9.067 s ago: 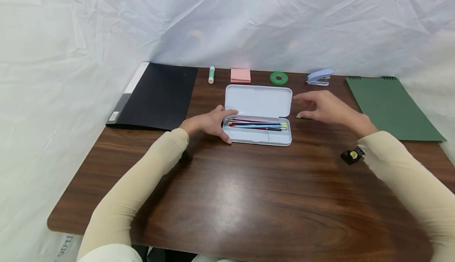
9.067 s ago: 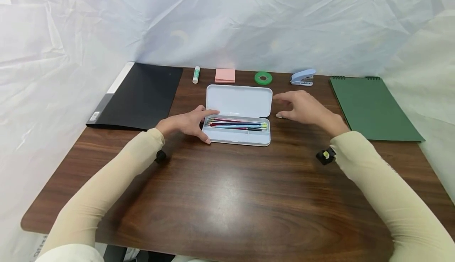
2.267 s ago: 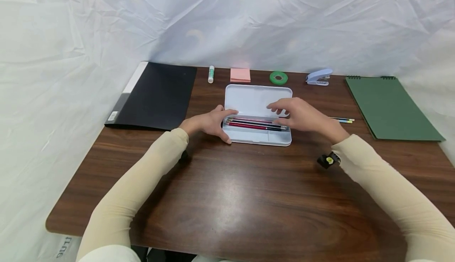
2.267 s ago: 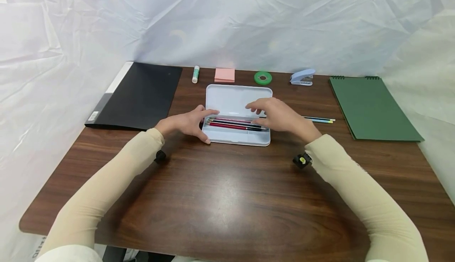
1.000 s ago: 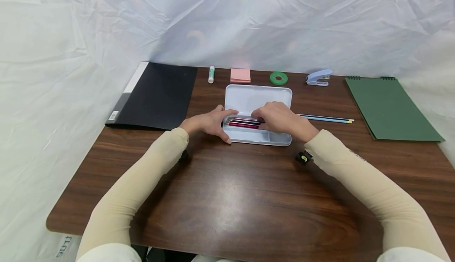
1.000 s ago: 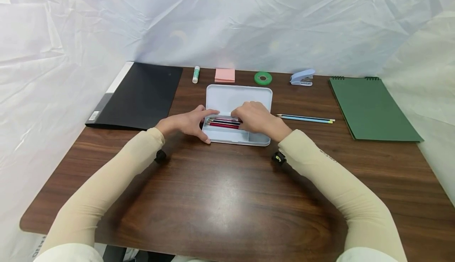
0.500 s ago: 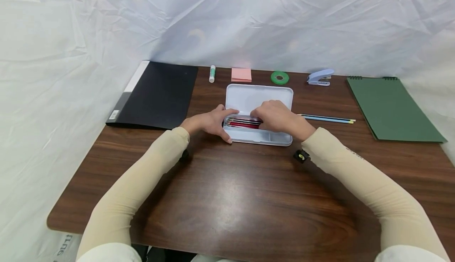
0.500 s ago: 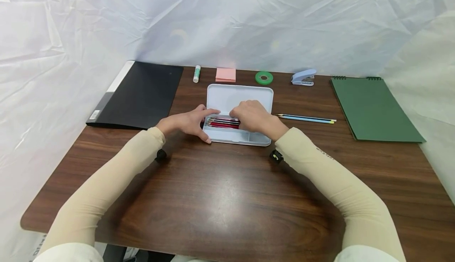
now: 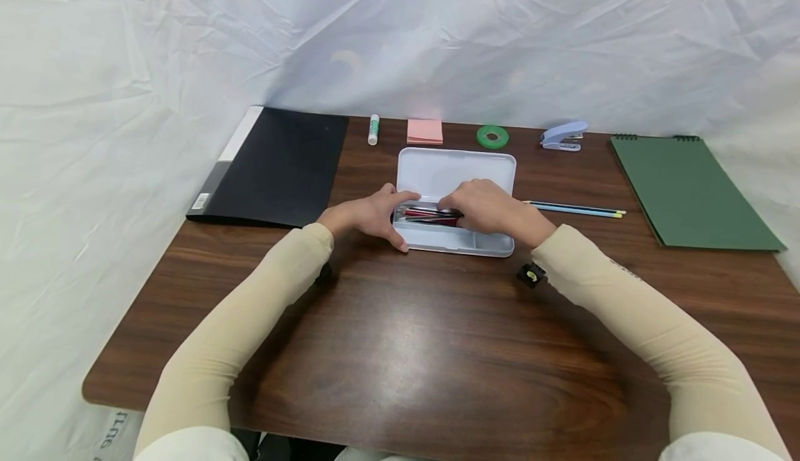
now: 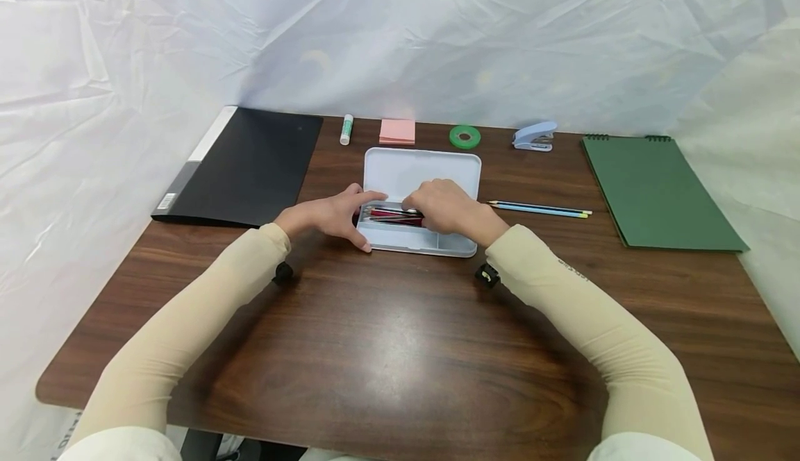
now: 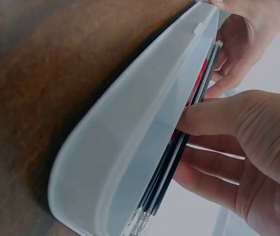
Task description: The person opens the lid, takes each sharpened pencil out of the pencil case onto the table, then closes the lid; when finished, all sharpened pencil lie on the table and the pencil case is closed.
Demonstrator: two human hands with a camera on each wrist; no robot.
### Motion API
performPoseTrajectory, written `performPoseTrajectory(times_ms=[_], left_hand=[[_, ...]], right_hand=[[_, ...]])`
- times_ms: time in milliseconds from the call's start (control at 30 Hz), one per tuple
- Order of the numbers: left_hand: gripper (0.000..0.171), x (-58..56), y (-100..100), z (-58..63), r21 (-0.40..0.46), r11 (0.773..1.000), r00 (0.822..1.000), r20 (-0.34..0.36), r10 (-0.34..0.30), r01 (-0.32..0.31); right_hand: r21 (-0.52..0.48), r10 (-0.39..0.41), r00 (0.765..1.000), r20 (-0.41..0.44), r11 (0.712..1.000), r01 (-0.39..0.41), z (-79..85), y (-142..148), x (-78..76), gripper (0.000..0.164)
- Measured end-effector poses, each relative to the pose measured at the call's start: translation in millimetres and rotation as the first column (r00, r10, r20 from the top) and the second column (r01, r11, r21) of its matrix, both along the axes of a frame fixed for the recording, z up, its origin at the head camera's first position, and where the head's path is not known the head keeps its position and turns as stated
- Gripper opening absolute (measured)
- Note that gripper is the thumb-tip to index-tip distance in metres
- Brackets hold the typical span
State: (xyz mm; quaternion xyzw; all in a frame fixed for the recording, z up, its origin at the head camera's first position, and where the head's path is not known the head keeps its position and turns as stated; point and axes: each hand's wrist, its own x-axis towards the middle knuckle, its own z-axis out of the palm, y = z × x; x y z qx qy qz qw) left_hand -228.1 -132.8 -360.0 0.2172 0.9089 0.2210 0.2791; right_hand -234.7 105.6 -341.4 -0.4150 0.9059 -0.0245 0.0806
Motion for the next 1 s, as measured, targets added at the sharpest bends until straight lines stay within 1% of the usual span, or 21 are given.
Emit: performPoseTrajectory(times_ms=[167, 300, 467, 767, 1000], left_hand=[[0.102, 0.5, 0, -1.3, 0.006, 1.0, 1.0, -0.007, -0.006, 0.006], [0.103, 0.6, 0, -0.3, 0.015, 1.0, 1.0, -0.016, -0.011, 0.011], [0.102, 1.3, 0, 1.1, 0.018, 1.0, 1.0, -0.02, -0.014, 0.014], [0.102, 1.1, 0, 0.4, 0.014, 1.0, 1.0, -0.009, -0.013, 0.013], [0.102, 0.1, -1, 0.3, 0.013, 1.0, 1.0, 0.0, -0.008, 0.008]], right_hand=[[-0.009, 0.027, 0.999, 0.03, 1.0, -0.027, 0.7, 1, -4.5, 0.037], [-0.018, 0.027, 0.998, 0.06, 1.0, -0.026, 4.3, 2, -9.0, 0.035], [0.002, 0.024, 0.997, 0.076, 1.0, -0.024, 8.1, 2, -12.6, 0.036], [0.015, 0.01, 0.996, 0.087, 1.0, -0.012, 9.0, 0, -12.2, 0.037], [0.024, 0.005, 0.996, 0.091, 1.0, -0.007, 14.5, 5, -11.7, 0.037]])
